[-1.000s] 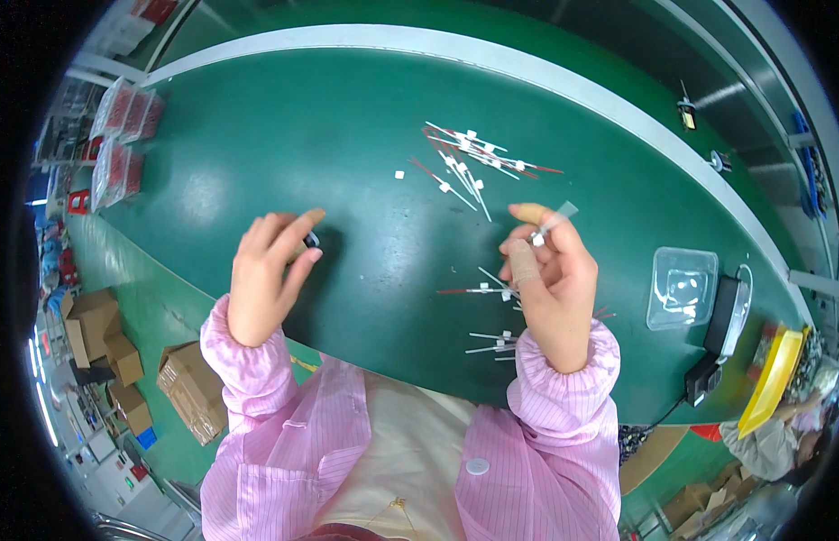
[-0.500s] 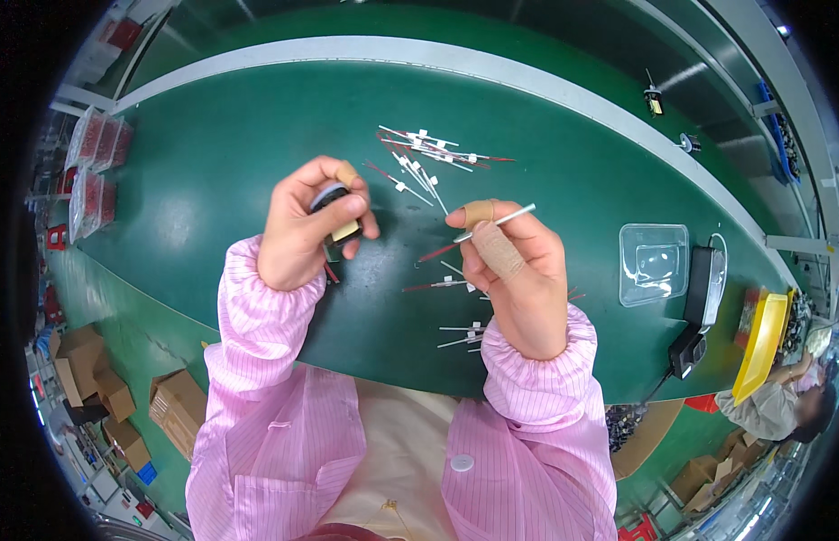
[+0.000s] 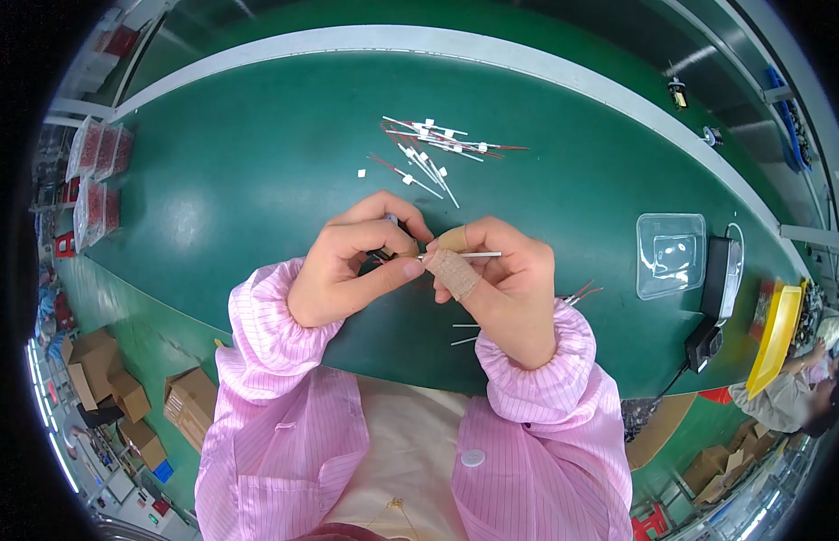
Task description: The person inserts white plastic rods with red and white wires into small black rectangular electronic components. They pick up a component, align the rod, and push it into a hole on the component's side. The person repeats this process for multiple components, placing the finished items on the green workbench.
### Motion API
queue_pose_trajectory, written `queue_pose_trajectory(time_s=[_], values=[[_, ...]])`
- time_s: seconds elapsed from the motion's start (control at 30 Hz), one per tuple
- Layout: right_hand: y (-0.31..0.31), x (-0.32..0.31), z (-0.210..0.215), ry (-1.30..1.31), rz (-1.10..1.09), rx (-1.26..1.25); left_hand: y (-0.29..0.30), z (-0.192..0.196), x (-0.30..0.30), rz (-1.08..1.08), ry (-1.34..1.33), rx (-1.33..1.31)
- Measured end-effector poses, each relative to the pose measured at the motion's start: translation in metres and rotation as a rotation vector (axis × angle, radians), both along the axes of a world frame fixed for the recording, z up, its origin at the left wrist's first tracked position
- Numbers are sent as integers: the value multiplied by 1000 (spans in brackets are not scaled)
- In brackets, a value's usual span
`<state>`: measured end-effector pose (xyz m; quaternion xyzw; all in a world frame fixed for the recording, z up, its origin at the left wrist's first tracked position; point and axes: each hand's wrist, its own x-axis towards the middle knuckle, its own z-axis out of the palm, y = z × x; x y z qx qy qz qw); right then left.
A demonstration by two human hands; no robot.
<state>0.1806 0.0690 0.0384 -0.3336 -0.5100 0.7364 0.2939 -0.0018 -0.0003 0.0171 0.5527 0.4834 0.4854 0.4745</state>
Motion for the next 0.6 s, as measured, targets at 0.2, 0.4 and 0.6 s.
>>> queue_pose_trajectory(time_s=[0.2,0.4,0.6], values=[[-2,-2,1,-10,18,35,-1,0,-4,-35,-141,-49],[9,8,1,-25,-43,29,-2,2,-13,-17,-164,-28],[6,2,-2,177,117,-130,-3,1,-3,92,-112,91]])
